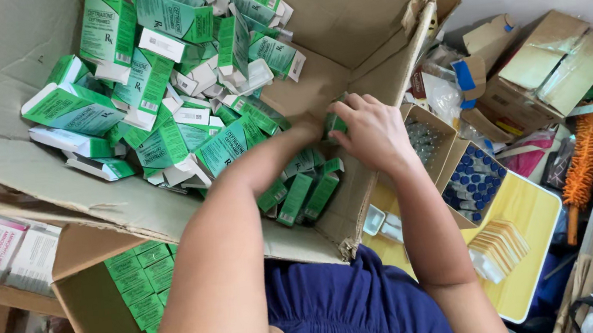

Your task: The person arranges small green boxes into a larger cardboard box, then transfers loose green boxes from a pile into the same box. The person also handles small white plastic containers, placing them on a table and into a larger box.

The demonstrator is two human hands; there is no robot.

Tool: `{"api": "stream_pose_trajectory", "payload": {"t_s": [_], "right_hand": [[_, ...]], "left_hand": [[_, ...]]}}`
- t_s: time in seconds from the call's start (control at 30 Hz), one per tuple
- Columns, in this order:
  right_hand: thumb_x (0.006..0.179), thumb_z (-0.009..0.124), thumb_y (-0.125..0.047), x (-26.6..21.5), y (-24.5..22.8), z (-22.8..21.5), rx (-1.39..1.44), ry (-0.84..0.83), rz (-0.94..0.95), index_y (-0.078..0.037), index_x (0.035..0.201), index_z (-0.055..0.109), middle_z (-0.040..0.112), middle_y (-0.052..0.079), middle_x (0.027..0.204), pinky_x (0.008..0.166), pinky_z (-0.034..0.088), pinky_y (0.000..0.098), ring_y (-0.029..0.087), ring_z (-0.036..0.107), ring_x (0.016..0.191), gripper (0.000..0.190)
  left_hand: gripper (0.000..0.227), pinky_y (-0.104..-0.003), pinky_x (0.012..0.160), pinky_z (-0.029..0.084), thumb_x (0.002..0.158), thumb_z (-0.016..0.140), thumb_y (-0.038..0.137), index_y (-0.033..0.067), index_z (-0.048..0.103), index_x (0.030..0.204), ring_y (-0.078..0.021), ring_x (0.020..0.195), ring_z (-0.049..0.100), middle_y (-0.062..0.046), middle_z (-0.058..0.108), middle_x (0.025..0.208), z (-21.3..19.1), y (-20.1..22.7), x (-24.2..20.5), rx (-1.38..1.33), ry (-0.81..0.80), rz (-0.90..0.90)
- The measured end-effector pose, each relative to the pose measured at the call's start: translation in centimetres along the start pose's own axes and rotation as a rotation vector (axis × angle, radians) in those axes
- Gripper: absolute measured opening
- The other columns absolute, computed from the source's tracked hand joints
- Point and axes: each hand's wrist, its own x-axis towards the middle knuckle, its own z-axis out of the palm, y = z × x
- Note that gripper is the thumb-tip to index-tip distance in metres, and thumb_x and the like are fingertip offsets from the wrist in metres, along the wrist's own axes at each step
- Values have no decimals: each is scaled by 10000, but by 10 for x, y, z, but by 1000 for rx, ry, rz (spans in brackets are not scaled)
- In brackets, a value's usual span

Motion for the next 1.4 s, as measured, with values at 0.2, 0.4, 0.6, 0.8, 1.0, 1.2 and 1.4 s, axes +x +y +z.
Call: {"api": "stream_pose_trajectory", "payload": {"t_s": [0.2,0.4,0.6,0.8,1.0,1.2,1.4], "right_hand": [[845,773,-310,0,-1,-2,16,-23,51,-147,1190,688,681,82,1097,809,533,444,297,647,1024,391],[828,788,-379,-2,-2,-5,27,-32,61,-163,1181,706,687,74,1074,798,532,450,298,650,1022,422],[833,786,-382,1,-3,-4,38,3,27,-153,1190,704,688,74,1098,793,531,438,296,647,1006,432],[856,782,-381,-2,-4,-4,42,12,31,-173,1188,707,685,62,1064,802,530,437,288,648,991,399],[856,780,-391,1,-2,-1,8,13,31,-153,1170,702,680,69,1056,791,527,444,292,645,987,402],[875,772,-383,-1,-2,0,31,19,40,-172,1184,709,682,62,1054,791,528,445,292,643,981,380],[859,777,-370,-1,-3,-1,64,48,42,-173,1177,711,685,53,1056,795,529,438,287,643,982,380]], "left_hand": [[301,-510,895,556,1031,546,324,118,748,1119,-370,1069,716,-158,754,1153,-63,-14,-17,-75,5,335],[1156,-470,1083,391,807,864,689,189,199,1609,-346,1373,438,-164,334,1587,-88,76,-171,278,-657,442],[839,-457,892,557,715,859,336,304,434,1437,-376,1219,585,-239,368,1566,-89,46,-189,132,-199,441],[747,-426,791,563,798,688,220,516,464,1447,-372,1012,640,-321,291,1611,-175,-24,-112,76,275,-37],[320,-553,977,424,962,617,351,133,752,1154,-337,1167,556,-222,524,1488,-130,11,-139,543,309,237],[923,-574,1053,445,733,861,502,284,401,1502,-450,1406,382,-266,287,1580,-58,31,-156,316,-313,209],[1371,-751,1015,353,524,984,552,489,141,1603,-563,1487,110,-248,-50,1679,-69,11,-169,332,-301,253]]}}
